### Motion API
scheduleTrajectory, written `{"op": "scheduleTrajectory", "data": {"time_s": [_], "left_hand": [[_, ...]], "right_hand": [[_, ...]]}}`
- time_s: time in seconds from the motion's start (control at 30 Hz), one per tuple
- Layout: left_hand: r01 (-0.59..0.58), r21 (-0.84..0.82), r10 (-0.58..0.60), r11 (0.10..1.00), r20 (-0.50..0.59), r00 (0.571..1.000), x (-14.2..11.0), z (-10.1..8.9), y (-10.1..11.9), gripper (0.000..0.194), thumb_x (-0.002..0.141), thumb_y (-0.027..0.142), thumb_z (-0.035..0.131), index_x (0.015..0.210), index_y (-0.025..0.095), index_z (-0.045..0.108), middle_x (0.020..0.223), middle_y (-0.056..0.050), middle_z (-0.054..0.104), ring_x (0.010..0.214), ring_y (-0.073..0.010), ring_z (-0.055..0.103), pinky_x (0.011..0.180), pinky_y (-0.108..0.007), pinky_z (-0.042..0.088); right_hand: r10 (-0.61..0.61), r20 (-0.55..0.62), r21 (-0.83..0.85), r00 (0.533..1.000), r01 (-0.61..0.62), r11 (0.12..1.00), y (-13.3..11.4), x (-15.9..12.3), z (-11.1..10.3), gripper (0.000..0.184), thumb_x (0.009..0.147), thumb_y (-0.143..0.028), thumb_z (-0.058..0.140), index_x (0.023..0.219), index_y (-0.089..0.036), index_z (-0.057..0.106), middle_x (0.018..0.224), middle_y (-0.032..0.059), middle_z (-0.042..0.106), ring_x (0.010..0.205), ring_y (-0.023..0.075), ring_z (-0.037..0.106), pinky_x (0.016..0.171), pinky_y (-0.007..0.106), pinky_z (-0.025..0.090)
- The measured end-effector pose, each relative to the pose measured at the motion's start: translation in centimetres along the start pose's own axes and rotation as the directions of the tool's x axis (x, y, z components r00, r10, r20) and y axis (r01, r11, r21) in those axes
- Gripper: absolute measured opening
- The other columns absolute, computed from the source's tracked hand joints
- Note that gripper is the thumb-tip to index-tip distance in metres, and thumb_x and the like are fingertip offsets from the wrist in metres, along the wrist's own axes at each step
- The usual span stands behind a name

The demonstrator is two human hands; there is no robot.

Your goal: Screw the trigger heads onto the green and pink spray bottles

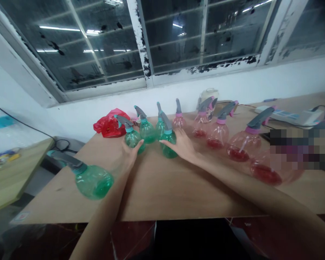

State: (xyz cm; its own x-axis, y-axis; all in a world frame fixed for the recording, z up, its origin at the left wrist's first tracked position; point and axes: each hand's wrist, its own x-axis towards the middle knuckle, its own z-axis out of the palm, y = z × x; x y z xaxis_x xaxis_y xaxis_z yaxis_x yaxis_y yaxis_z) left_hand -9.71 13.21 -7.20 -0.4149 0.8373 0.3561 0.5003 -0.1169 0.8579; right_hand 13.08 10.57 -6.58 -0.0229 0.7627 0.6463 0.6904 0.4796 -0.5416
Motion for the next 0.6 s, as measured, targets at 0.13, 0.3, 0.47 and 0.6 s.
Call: {"op": "scheduleTrajectory", "data": {"time_s": [0.13, 0.3, 0.47, 0.6], "left_hand": [[-0.011, -0.014, 0.011, 1.0, 0.006, 1.0, -0.1, 0.0, -0.2, 0.08, 0.064, 0.044, 0.078, 0.129, 0.015, 0.041, 0.125, -0.016, 0.056, 0.115, -0.0294, 0.055, 0.099, -0.043, 0.043], [-0.052, -0.046, 0.053, 0.998, 0.013, 0.999, 0.1, 0.7, -0.8, 0.082, 0.067, 0.043, 0.076, 0.133, 0.016, 0.035, 0.13, -0.015, 0.053, 0.119, -0.0273, 0.052, 0.102, -0.041, 0.04], [-0.121, -0.067, 0.123, 0.99, 0.019, 0.992, 0.8, 2.3, -1.6, 0.086, 0.073, 0.043, 0.072, 0.139, 0.017, 0.023, 0.141, -0.015, 0.041, 0.13, -0.0237, 0.041, 0.108, -0.036, 0.033], [-0.116, -0.033, 0.117, 0.993, 0.019, 0.993, 1.1, 2.7, -1.6, 0.1, 0.07, 0.048, 0.072, 0.142, 0.012, 0.013, 0.149, -0.02, 0.025, 0.138, -0.0271, 0.026, 0.113, -0.04, 0.023]], "right_hand": [[0.062, -0.038, -0.009, 0.997, -0.062, 0.998, 0.4, 1.5, 1.4, 0.059, 0.078, -0.063, 0.052, 0.112, -0.015, 0.054, 0.115, 0.0181, 0.059, 0.114, 0.0346, 0.05, 0.091, 0.052, 0.044], [0.081, -0.083, -0.038, 0.993, -0.084, 0.996, 1.7, 2.7, 1.9, 0.071, 0.078, -0.06, 0.053, 0.127, -0.01, 0.044, 0.131, 0.0224, 0.049, 0.128, 0.0365, 0.038, 0.099, 0.054, 0.038], [0.105, -0.095, -0.067, 0.99, -0.112, 0.991, 1.7, 2.5, 1.7, 0.075, 0.076, -0.06, 0.056, 0.126, -0.006, 0.045, 0.131, 0.0247, 0.049, 0.128, 0.037, 0.039, 0.1, 0.052, 0.037], [0.092, -0.087, -0.077, 0.992, -0.099, 0.992, 1.5, 1.8, 0.6, 0.071, 0.075, -0.061, 0.057, 0.122, -0.009, 0.049, 0.124, 0.0226, 0.055, 0.122, 0.0366, 0.045, 0.096, 0.053, 0.039]]}}
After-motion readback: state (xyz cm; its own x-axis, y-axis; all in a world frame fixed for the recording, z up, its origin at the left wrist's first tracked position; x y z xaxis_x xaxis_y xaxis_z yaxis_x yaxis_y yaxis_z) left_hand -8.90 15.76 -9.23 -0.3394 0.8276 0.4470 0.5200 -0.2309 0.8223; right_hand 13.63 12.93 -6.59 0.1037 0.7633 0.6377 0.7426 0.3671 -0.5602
